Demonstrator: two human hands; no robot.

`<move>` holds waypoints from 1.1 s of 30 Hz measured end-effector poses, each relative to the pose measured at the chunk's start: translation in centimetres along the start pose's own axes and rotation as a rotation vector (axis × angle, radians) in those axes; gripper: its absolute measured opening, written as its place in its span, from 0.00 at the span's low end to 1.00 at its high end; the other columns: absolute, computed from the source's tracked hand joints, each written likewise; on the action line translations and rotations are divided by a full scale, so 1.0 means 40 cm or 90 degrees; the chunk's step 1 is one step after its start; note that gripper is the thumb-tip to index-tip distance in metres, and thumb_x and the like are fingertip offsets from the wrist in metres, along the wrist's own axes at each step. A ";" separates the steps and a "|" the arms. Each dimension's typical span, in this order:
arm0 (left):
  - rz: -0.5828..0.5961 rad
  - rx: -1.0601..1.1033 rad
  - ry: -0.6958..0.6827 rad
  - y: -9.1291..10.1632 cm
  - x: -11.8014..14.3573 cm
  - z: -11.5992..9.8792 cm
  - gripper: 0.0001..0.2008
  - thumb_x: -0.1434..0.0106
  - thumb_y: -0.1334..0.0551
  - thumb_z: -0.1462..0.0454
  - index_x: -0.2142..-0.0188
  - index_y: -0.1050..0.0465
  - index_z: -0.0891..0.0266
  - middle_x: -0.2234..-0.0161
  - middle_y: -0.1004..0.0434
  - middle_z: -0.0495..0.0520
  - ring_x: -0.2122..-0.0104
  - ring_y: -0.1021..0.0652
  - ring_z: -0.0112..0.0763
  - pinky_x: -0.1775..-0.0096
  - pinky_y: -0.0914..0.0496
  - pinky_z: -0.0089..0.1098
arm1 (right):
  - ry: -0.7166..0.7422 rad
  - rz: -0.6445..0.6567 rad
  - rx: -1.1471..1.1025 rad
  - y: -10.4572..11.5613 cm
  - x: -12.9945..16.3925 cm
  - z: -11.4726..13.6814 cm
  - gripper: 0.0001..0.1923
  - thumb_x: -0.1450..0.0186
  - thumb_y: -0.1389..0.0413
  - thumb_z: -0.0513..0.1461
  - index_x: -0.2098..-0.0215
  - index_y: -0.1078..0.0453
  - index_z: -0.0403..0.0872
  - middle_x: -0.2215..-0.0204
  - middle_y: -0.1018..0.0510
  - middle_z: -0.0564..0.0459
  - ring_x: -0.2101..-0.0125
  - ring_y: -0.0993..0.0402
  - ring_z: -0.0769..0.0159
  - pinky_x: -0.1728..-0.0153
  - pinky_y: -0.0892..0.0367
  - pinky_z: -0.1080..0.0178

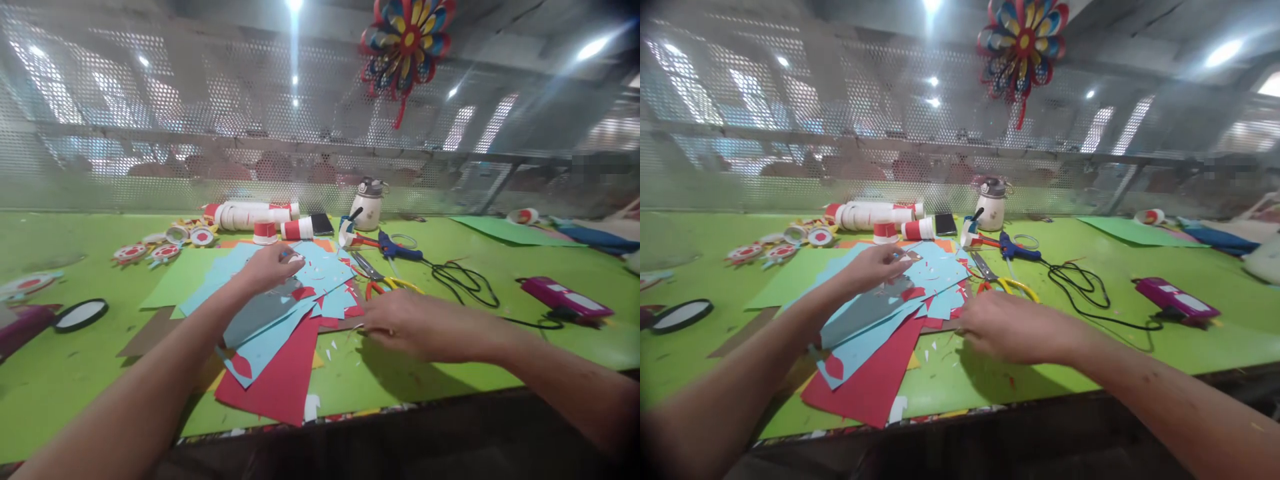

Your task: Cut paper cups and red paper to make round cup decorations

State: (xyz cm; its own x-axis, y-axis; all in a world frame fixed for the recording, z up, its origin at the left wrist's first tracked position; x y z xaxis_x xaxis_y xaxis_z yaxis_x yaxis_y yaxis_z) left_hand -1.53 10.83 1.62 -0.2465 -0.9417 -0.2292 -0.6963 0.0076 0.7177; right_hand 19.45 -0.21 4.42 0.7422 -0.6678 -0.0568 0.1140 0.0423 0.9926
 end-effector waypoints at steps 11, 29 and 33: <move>0.298 -0.264 -0.078 -0.017 0.039 -0.039 0.11 0.48 0.43 0.61 0.65 0.25 0.56 0.62 0.24 0.53 0.63 0.26 0.38 0.62 0.34 0.34 | -0.049 -0.170 -0.135 0.014 -0.161 -0.099 0.07 0.40 0.46 0.33 0.71 0.25 0.41 0.75 0.23 0.51 0.74 0.32 0.69 0.73 0.40 0.67; 0.178 -0.373 -0.123 -0.071 0.048 -0.036 0.10 0.47 0.43 0.62 0.66 0.28 0.61 0.63 0.28 0.60 0.62 0.27 0.42 0.64 0.33 0.38 | -0.022 -0.196 -0.128 -0.091 -0.144 -0.108 0.07 0.40 0.46 0.31 0.69 0.25 0.42 0.75 0.23 0.51 0.74 0.32 0.68 0.71 0.39 0.66; 0.138 -0.382 -0.220 -0.083 0.054 -0.059 0.07 0.45 0.43 0.63 0.68 0.29 0.63 0.64 0.28 0.61 0.58 0.29 0.43 0.59 0.33 0.40 | -0.016 -0.217 -0.121 -0.091 -0.145 -0.111 0.07 0.39 0.47 0.31 0.69 0.26 0.42 0.75 0.24 0.51 0.74 0.32 0.68 0.71 0.40 0.66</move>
State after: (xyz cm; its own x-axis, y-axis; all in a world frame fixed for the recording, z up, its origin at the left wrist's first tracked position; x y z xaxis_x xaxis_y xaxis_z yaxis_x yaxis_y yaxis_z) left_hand 1.84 7.96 0.29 -0.6054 -0.7787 -0.1645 -0.1429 -0.0970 0.9850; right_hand 17.66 6.81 0.65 0.6239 -0.6856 -0.3753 0.4737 -0.0502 0.8792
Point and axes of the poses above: each hand's wrist, its own x-axis away from the middle knuckle, its own y-axis out of the back of the hand, z = x × y, the point moved 4 cm from there along -x, towards the middle knuckle
